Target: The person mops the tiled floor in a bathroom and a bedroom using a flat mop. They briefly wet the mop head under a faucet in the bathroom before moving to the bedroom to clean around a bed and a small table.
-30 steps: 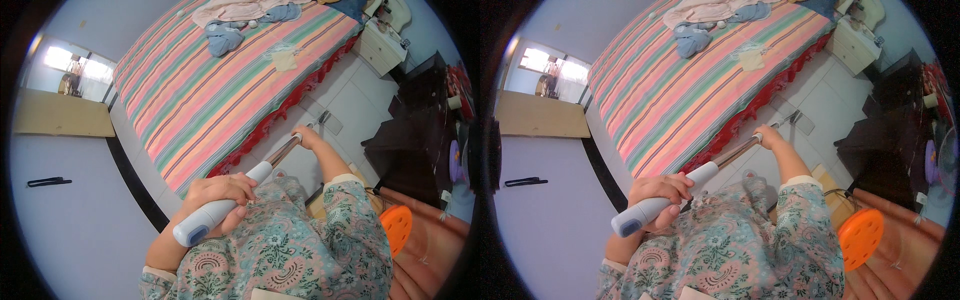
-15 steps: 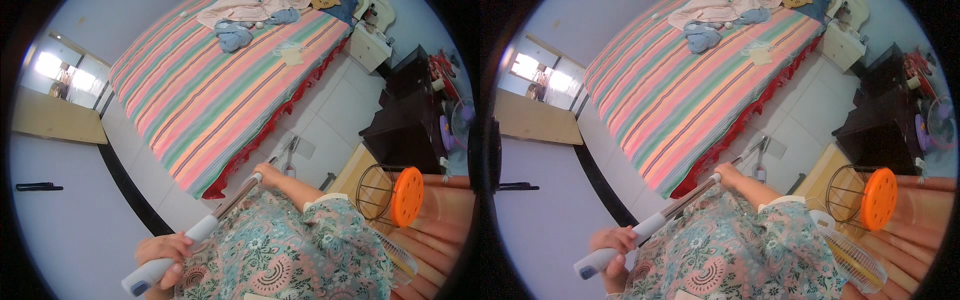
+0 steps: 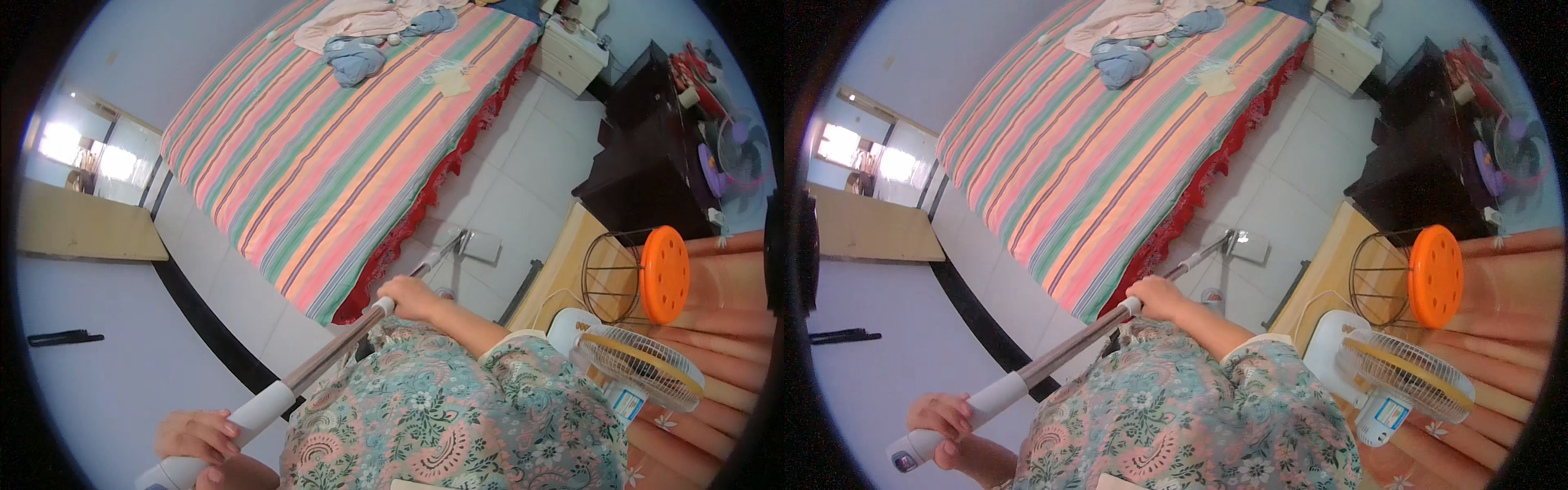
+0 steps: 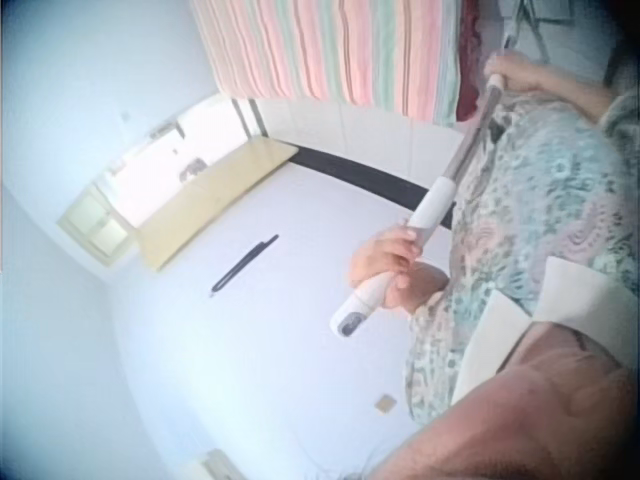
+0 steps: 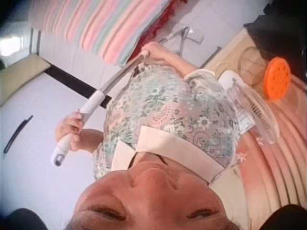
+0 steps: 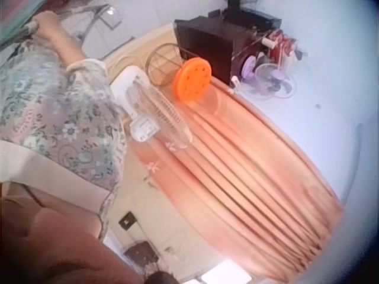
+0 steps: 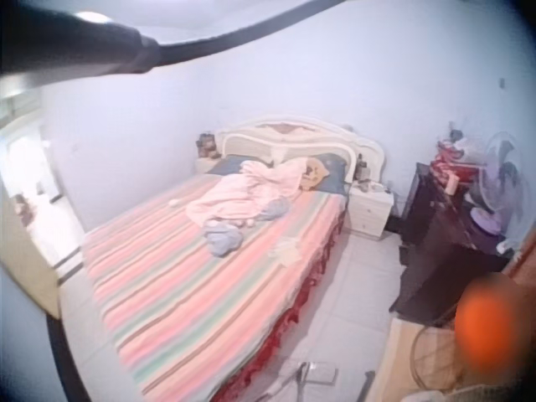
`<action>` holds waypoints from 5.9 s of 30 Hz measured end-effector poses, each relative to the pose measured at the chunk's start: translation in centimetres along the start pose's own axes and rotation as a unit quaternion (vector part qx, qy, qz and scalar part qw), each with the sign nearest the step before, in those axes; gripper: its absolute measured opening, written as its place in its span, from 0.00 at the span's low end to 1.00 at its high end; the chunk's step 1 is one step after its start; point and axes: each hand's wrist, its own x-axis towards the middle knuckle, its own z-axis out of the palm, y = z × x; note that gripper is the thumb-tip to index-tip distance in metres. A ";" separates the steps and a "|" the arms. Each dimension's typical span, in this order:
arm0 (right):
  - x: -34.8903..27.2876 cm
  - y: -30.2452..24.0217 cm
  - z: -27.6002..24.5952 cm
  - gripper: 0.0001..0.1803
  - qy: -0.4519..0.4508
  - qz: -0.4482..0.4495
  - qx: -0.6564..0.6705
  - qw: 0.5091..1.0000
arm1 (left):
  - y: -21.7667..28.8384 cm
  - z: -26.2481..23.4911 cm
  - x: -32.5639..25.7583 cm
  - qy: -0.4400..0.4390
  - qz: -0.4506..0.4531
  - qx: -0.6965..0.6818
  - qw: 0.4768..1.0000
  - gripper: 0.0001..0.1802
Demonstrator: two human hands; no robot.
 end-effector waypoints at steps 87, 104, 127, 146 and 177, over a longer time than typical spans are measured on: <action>-2.6 -11.6 15.4 0.07 0.058 -0.016 -0.043 0.997 | 2.1 -13.1 -14.1 -0.087 0.073 0.048 0.992 0.12; -6.7 13.3 9.1 0.18 0.265 0.197 0.026 0.944 | -10.5 8.6 -5.9 -0.189 -0.001 0.074 0.979 0.06; -4.7 -5.0 16.7 0.06 0.039 -0.071 0.011 0.997 | 4.1 -3.2 -16.3 -0.043 0.119 -0.124 0.984 0.11; -0.9 -13.7 35.8 0.04 0.127 0.067 0.020 0.989 | -1.8 -17.9 -30.8 0.112 -0.103 0.021 0.988 0.12; 2.6 -14.0 42.9 0.07 -0.129 0.051 -0.111 0.984 | -6.1 -23.0 -41.3 0.178 -0.149 -0.029 0.972 0.09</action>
